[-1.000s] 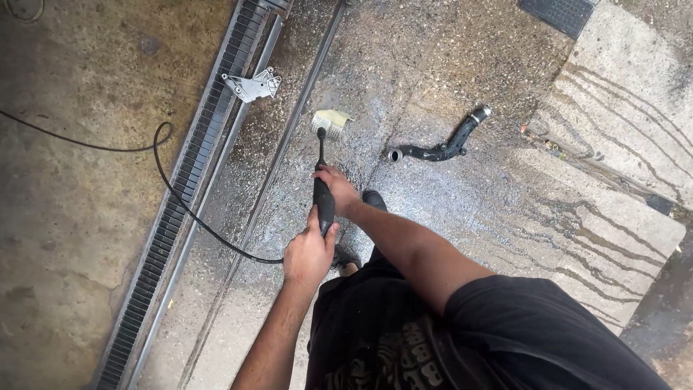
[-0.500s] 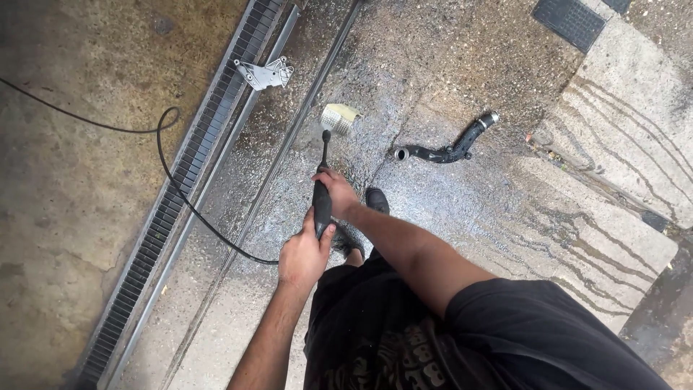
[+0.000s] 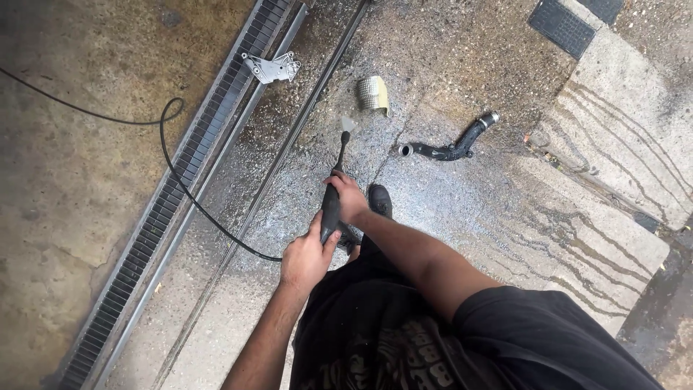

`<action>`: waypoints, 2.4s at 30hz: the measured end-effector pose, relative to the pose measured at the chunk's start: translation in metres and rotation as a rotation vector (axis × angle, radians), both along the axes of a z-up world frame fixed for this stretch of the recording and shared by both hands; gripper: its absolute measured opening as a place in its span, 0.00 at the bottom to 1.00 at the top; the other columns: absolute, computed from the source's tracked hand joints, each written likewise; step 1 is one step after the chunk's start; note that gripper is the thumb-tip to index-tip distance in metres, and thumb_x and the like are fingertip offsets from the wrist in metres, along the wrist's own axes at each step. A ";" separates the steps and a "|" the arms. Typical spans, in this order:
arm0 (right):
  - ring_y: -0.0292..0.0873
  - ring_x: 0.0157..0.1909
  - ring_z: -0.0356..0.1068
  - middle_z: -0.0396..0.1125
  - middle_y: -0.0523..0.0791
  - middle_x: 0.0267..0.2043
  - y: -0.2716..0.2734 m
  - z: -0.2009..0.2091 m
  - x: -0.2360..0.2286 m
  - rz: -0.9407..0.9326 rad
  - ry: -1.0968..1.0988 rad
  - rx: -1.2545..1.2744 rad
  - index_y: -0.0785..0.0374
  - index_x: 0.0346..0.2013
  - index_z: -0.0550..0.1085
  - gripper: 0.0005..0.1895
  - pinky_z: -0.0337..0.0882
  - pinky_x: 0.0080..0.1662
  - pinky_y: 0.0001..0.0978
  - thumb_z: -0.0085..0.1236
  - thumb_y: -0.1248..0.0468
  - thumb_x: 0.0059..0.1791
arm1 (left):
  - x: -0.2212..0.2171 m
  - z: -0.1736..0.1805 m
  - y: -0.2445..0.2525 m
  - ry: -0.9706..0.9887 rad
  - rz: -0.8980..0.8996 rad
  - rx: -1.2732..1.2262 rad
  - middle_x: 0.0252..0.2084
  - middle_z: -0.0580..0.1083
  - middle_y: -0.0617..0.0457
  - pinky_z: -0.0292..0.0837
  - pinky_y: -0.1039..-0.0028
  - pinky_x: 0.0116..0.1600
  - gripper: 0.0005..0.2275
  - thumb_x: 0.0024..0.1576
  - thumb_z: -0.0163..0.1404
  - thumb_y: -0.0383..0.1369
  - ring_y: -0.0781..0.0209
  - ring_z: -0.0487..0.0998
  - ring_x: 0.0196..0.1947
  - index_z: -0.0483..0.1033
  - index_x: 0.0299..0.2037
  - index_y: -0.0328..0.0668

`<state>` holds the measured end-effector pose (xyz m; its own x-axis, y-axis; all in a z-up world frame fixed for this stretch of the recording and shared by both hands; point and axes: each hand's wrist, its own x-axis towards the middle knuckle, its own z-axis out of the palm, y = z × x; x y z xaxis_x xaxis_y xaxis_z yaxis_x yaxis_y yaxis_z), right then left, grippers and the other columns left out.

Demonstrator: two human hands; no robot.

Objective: Using a high-pressure water wand to clean grease and dirt off a metal bracket and a rubber hose on a garage floor.

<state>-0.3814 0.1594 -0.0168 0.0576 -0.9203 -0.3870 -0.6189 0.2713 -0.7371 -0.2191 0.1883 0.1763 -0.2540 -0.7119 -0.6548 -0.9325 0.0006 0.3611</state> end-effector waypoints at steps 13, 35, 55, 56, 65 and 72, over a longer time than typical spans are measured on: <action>0.67 0.69 0.58 0.54 0.50 0.72 0.034 -0.039 -0.054 -0.266 0.049 -0.127 0.41 0.56 0.66 0.28 0.58 0.70 0.53 0.65 0.52 0.43 | -0.022 -0.006 -0.014 0.188 -0.220 0.032 0.44 0.80 0.46 0.76 0.54 0.52 0.31 0.58 0.43 0.58 0.42 0.82 0.49 0.54 0.71 0.63; 0.67 0.69 0.59 0.49 0.44 0.76 -0.008 -0.058 -0.244 -0.083 0.033 0.072 0.37 0.57 0.65 0.30 0.65 0.67 0.54 0.65 0.53 0.43 | -0.222 -0.028 -0.020 0.134 -0.090 0.037 0.44 0.79 0.41 0.77 0.51 0.49 0.31 0.61 0.37 0.59 0.38 0.82 0.46 0.56 0.72 0.58; 0.72 0.64 0.63 0.49 0.52 0.75 -0.056 0.013 -0.288 0.102 -0.071 -0.044 0.41 0.57 0.63 0.26 0.65 0.66 0.56 0.58 0.60 0.46 | -0.289 0.013 -0.042 0.019 0.054 0.005 0.44 0.79 0.42 0.78 0.52 0.48 0.30 0.63 0.36 0.57 0.40 0.83 0.45 0.55 0.73 0.58; 0.72 0.64 0.63 0.49 0.52 0.75 -0.055 0.016 -0.288 0.092 -0.069 -0.047 0.41 0.57 0.63 0.26 0.65 0.66 0.56 0.58 0.60 0.46 | -0.289 0.014 -0.042 0.021 0.044 0.003 0.44 0.79 0.42 0.78 0.52 0.48 0.30 0.63 0.36 0.57 0.40 0.83 0.45 0.55 0.73 0.58; 0.75 0.63 0.63 0.49 0.53 0.75 -0.058 -0.005 -0.290 0.132 -0.024 -0.045 0.38 0.59 0.61 0.32 0.68 0.63 0.60 0.62 0.62 0.43 | -0.291 0.015 -0.041 0.015 0.056 0.009 0.45 0.79 0.42 0.77 0.50 0.50 0.30 0.62 0.35 0.59 0.39 0.82 0.46 0.54 0.73 0.60; 0.74 0.63 0.62 0.47 0.51 0.75 -0.073 -0.035 -0.300 0.185 -0.049 -0.052 0.38 0.59 0.62 0.31 0.67 0.63 0.60 0.62 0.60 0.44 | -0.307 0.015 -0.044 0.022 0.112 -0.023 0.42 0.79 0.39 0.78 0.51 0.49 0.30 0.63 0.37 0.57 0.39 0.83 0.45 0.57 0.72 0.53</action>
